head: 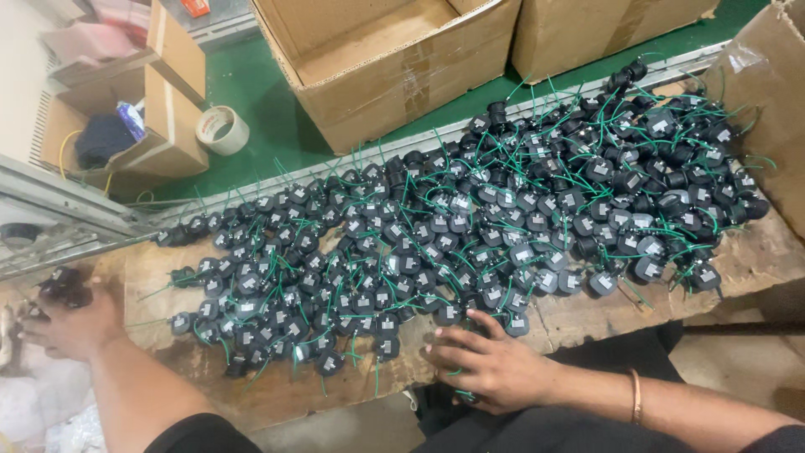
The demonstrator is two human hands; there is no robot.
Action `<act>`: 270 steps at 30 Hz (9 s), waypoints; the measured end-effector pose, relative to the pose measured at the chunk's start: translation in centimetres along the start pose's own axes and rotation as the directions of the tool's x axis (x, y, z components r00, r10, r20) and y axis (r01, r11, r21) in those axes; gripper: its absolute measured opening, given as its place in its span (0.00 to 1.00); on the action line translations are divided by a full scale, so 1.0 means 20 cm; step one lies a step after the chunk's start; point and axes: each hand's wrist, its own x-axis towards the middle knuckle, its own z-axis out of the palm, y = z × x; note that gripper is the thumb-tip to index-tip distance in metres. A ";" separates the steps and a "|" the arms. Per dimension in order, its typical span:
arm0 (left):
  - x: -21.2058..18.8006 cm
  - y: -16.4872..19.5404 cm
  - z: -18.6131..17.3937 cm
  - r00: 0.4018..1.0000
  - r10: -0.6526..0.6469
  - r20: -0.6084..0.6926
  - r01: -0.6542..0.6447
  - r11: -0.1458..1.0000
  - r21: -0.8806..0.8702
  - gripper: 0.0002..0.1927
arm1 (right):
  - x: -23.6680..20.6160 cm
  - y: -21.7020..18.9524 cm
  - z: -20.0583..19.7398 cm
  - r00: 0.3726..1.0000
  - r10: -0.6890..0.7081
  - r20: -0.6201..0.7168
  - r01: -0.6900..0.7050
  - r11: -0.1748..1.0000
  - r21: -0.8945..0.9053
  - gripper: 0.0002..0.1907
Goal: The person sits at a workbench covered with black power plugs with green wires, picks up plugs one at a time, turns them in their hands, and places them back on the bench in a spread arrangement. A second person's arm occasionally works at the left side of the bench.
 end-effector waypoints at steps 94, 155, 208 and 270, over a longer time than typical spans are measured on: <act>-2.57 1.27 -0.47 0.453 0.869 -0.200 -0.441 0.024 -0.897 0.12 | -0.87 0.30 -0.37 0.906 0.385 -0.176 -0.118 0.629 0.768 0.19; -2.60 1.16 -0.41 0.559 0.816 0.146 -0.150 0.273 -0.950 0.14 | -0.82 0.28 -0.35 0.885 0.331 -0.326 0.002 0.699 0.715 0.22; -2.46 1.28 -0.45 0.458 0.871 -0.180 -0.358 -0.004 -0.934 0.17 | -0.83 0.29 -0.33 0.795 0.490 -0.357 -0.150 0.729 0.667 0.29; -2.43 1.23 -0.30 0.582 0.793 0.180 0.059 0.179 -0.982 0.08 | -0.83 0.27 -0.30 0.798 0.586 -0.145 0.316 -0.200 0.927 0.21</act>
